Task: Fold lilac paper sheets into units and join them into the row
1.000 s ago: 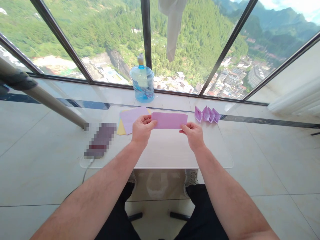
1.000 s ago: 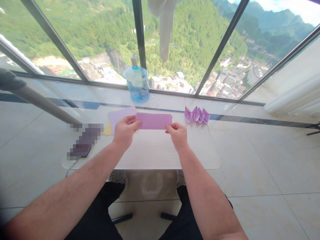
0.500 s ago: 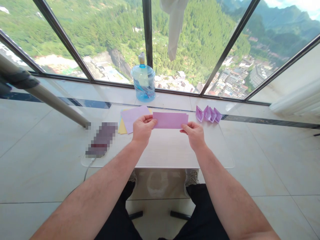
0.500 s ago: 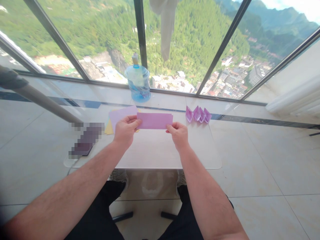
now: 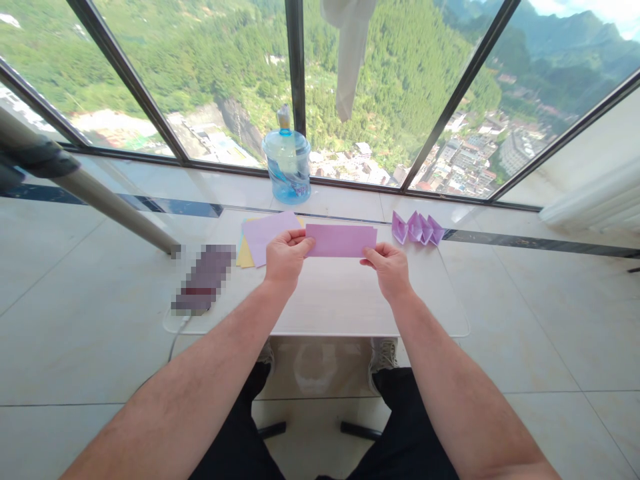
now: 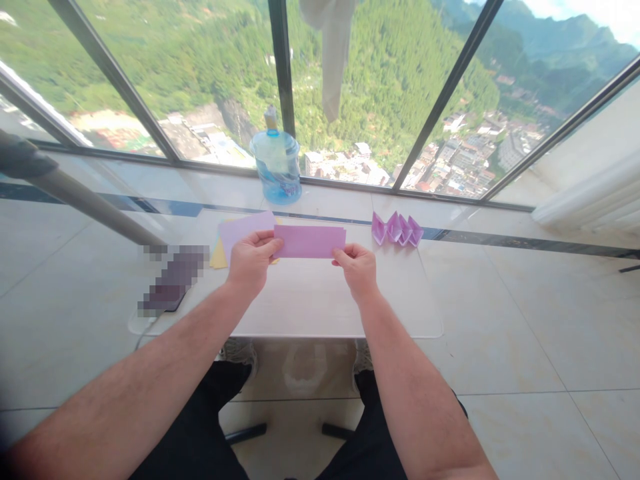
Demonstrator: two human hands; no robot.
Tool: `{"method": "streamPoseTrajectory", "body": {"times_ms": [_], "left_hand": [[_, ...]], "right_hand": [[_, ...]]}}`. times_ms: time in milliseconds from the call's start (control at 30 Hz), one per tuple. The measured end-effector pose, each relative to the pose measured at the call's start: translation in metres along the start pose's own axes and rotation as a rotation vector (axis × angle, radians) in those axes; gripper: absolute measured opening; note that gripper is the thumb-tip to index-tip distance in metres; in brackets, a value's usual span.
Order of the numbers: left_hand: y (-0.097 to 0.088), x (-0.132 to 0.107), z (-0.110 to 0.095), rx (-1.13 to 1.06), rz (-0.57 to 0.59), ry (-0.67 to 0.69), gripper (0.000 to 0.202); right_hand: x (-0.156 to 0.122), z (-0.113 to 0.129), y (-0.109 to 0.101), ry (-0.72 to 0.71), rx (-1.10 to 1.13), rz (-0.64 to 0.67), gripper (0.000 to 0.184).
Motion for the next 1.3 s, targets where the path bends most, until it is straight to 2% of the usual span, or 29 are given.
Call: {"method": "streamPoseTrajectory", "body": {"times_ms": [633, 733, 833, 967, 1033, 1167, 1233, 1300], "left_hand": [[-0.002, 0.002, -0.004, 0.009, -0.030, 0.015, 0.037], [-0.007, 0.008, -0.010, 0.098, -0.028, 0.058, 0.035], [-0.007, 0.010, -0.016, 0.310, 0.115, 0.062, 0.035], [0.004, 0.001, -0.017, 0.541, 0.408, 0.045, 0.043], [0.013, -0.007, -0.015, 0.600, 0.519, 0.067, 0.044], [0.028, -0.019, -0.010, 0.644, 0.651, 0.121, 0.043], [0.032, -0.021, -0.008, 0.642, 0.653, 0.135, 0.042], [0.033, -0.021, -0.005, 0.602, 0.602, 0.120, 0.041]], "right_hand": [[0.000, 0.002, 0.001, 0.017, 0.007, 0.012, 0.025], [0.004, 0.011, -0.005, -0.036, -0.005, -0.011, 0.033], [0.009, 0.023, -0.012, -0.087, -0.077, 0.025, 0.041], [0.004, 0.028, -0.002, -0.008, -0.217, 0.334, 0.041], [-0.003, 0.026, 0.009, 0.016, -0.276, 0.430, 0.039], [-0.015, 0.023, 0.024, -0.022, -0.349, 0.432, 0.025], [-0.016, 0.022, 0.026, -0.038, -0.357, 0.380, 0.021], [-0.015, 0.022, 0.025, -0.039, -0.326, 0.320, 0.020]]}}
Point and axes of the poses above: each hand's wrist, its own x-axis towards the middle knuckle, its own y-axis out of the palm, z = x × y, the point moved 3 cm from there along x, towards the middle knuckle, and after that the axes turned 1 degree about -z, right-handed, at the moved point
